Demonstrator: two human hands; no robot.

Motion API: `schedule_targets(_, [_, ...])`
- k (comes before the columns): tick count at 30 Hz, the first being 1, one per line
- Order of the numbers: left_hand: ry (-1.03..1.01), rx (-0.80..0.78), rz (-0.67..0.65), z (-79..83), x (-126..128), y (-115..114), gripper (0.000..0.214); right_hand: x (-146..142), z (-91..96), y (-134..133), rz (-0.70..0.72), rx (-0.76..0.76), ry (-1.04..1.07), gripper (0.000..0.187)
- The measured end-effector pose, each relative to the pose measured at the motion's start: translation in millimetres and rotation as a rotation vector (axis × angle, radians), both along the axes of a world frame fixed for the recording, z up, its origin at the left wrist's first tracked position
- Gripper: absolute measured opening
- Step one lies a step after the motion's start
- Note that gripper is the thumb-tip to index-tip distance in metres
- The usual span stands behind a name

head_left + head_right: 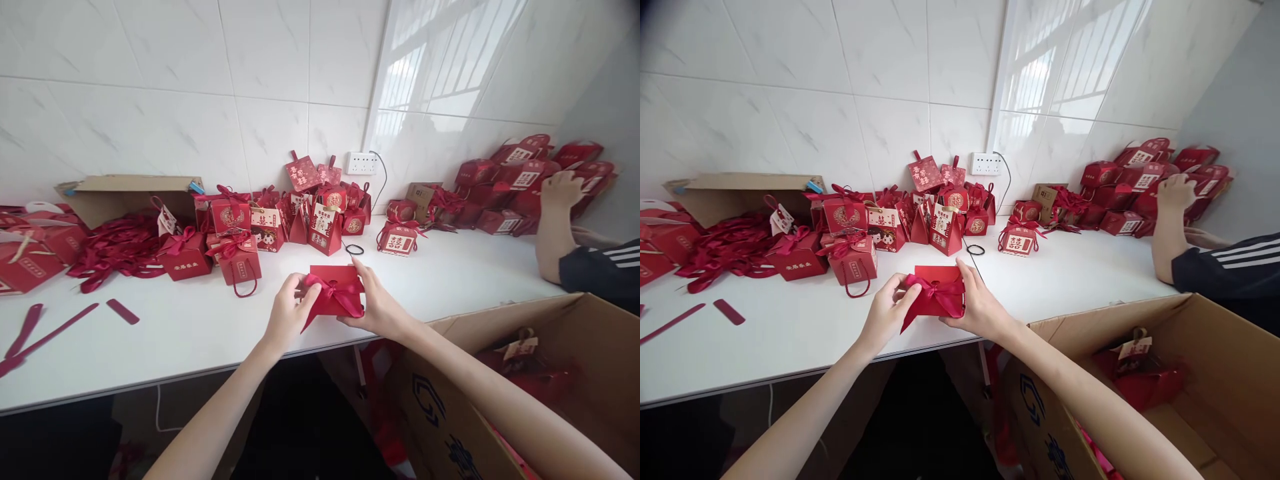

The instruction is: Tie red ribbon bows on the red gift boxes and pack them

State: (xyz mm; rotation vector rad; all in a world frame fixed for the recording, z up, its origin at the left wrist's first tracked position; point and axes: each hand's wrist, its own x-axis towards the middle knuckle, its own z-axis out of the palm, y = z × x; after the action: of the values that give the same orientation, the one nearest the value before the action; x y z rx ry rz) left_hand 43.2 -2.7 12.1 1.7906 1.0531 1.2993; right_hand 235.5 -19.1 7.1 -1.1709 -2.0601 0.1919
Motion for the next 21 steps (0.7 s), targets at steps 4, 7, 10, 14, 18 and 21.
schedule_targets(4, [-0.001,0.631,0.065,1.4,22.7,-23.4,0.002,13.2,9.2,-28.4,-0.137,0.309,-0.033,0.097])
schedule_targets(7, [0.061,0.947,-0.014,3.9,42.9,-39.1,0.011,26.6,15.9,-50.4,-0.203,0.409,0.021,0.099])
schedule_targets(10, [0.058,1.056,-0.058,7.9,64.6,-49.9,0.011,40.8,19.3,-71.5,-0.238,0.455,0.065,0.098])
schedule_targets(14, [-0.125,0.987,-0.150,7.2,91.0,-55.9,0.015,67.9,20.7,-99.9,-0.367,0.462,0.052,0.101])
schedule_targets(18, [-0.271,0.675,-0.230,-10.2,115.5,-56.1,0.016,106.4,22.7,-130.0,-0.677,0.196,0.338,0.095])
schedule_targets(21, [-0.031,0.585,-0.409,-31.6,136.6,-60.6,0.016,129.7,21.1,-152.2,-0.669,-0.191,0.945,0.060])
